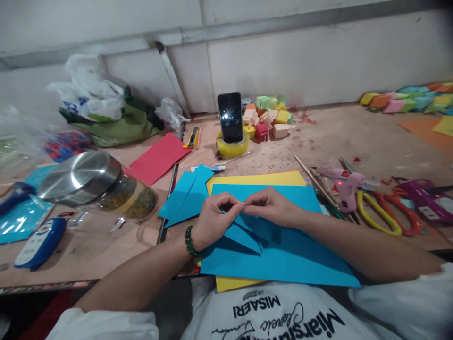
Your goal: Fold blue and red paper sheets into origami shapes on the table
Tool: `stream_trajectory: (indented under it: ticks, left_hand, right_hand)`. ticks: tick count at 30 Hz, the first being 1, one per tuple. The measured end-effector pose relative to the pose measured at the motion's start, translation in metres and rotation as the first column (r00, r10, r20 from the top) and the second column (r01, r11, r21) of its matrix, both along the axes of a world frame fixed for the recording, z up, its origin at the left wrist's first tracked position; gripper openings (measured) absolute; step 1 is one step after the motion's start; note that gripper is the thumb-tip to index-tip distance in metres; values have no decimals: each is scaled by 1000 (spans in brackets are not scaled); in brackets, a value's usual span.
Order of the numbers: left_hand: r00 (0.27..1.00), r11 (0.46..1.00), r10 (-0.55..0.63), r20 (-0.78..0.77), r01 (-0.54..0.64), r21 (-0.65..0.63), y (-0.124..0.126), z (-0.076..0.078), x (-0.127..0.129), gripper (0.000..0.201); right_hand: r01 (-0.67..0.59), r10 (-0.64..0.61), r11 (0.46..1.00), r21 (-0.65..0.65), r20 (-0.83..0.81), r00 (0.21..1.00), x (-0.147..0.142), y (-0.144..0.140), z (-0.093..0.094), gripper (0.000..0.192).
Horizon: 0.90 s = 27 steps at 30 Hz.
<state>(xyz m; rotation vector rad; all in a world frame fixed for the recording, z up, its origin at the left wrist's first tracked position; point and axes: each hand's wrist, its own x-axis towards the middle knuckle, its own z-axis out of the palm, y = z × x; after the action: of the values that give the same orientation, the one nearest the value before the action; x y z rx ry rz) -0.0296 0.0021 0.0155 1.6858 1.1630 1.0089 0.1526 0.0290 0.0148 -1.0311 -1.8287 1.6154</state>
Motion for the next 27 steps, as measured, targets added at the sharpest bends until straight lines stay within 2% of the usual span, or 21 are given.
stream_trajectory:
  ticks: [3,10,14,21,27]
  left_hand:
    - [999,999,46,21,-45,-13,-1,-2,2,36]
    - [983,982,111,148,-85,-170,2,-2,0,39]
    - [960,971,191,204,-154,-184,7,-1,-4,41]
    - [896,935,323,306,-251,-251,19,-4,-15,38]
    - [880,933,335,338,-259,-250,28,-1,-22,35]
  right_hand:
    - [27,-27,1000,-5,-3,1000,0,0,1,31]
    - [74,-75,997,13,67,995,3,-1,6,27]
    - [104,-104,995,-4,65,992,9,6,6,25]
    - [134,-132,986,-103,21,991,22,22,3,19]
    - [111,-104,979,-172,49,993,37,36,7,18]
